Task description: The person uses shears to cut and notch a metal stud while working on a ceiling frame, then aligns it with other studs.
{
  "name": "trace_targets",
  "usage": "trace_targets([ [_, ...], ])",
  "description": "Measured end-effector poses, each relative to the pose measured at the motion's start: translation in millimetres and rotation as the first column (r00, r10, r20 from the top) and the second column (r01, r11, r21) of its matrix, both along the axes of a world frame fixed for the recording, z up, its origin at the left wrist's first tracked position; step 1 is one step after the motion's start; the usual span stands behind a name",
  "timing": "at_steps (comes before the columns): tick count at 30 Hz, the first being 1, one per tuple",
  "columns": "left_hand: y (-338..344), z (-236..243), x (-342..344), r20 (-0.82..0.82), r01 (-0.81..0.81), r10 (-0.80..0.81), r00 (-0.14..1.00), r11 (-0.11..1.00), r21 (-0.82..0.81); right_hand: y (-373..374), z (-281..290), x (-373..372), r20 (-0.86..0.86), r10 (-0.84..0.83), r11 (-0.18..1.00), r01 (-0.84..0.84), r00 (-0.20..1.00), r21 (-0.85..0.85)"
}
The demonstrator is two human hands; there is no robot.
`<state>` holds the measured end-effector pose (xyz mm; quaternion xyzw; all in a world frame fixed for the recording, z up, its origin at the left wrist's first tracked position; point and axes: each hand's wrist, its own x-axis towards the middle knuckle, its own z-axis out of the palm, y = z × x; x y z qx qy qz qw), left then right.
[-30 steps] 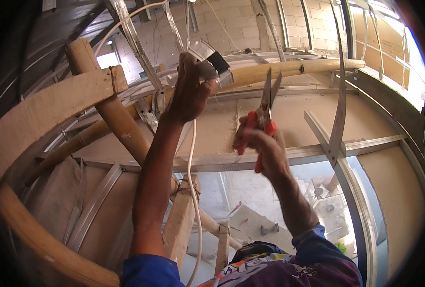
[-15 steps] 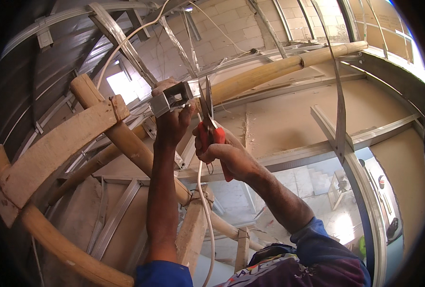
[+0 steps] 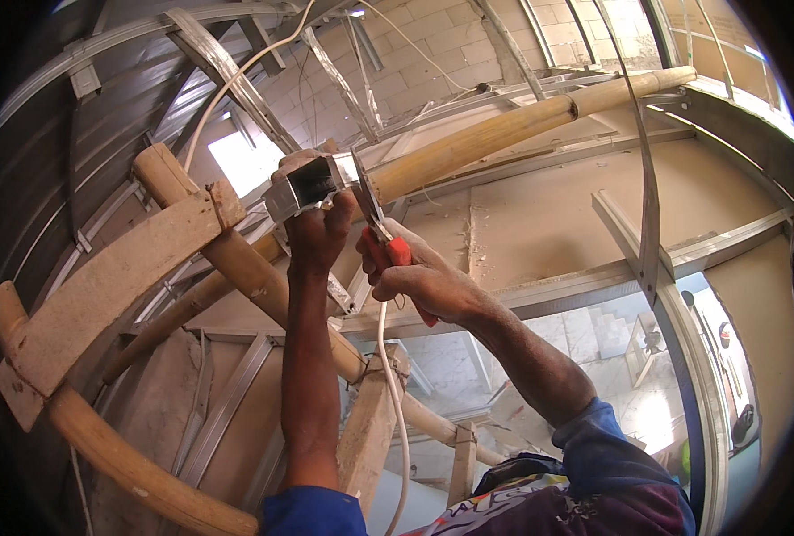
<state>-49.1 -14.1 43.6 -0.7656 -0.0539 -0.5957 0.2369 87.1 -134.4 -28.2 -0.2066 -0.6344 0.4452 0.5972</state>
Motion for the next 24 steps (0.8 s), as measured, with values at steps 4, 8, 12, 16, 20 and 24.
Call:
trace_targets([
  [4,1,-3,-2,0.007,-0.035,0.035,0.999,0.999,-0.008,-1,3,-3,0.042,-0.025,0.999,0.023,0.999,0.043],
  [8,0,-7,0,0.002,-0.058,0.058,0.998,0.998,-0.023,-5,2,-1,0.01,0.018,0.999,-0.019,1.0,0.046],
  [12,-7,-4,2,0.012,-0.025,0.025,1.0,1.0,-0.002,3,0,1,-0.011,0.086,0.991,-0.085,0.996,0.104],
  [16,-4,-3,4,0.032,0.056,-0.056,0.998,0.998,-0.001,10,-2,0,-0.015,0.078,0.991,-0.076,0.997,0.113],
  [20,1,-5,6,0.058,0.008,-0.01,0.998,0.999,0.036,13,1,3,0.032,0.037,0.982,-0.043,0.999,0.183],
  [24,5,-8,-3,0.047,-0.106,0.105,0.993,0.994,0.024,10,5,-1,0.066,0.006,0.993,-0.014,0.998,0.121],
])
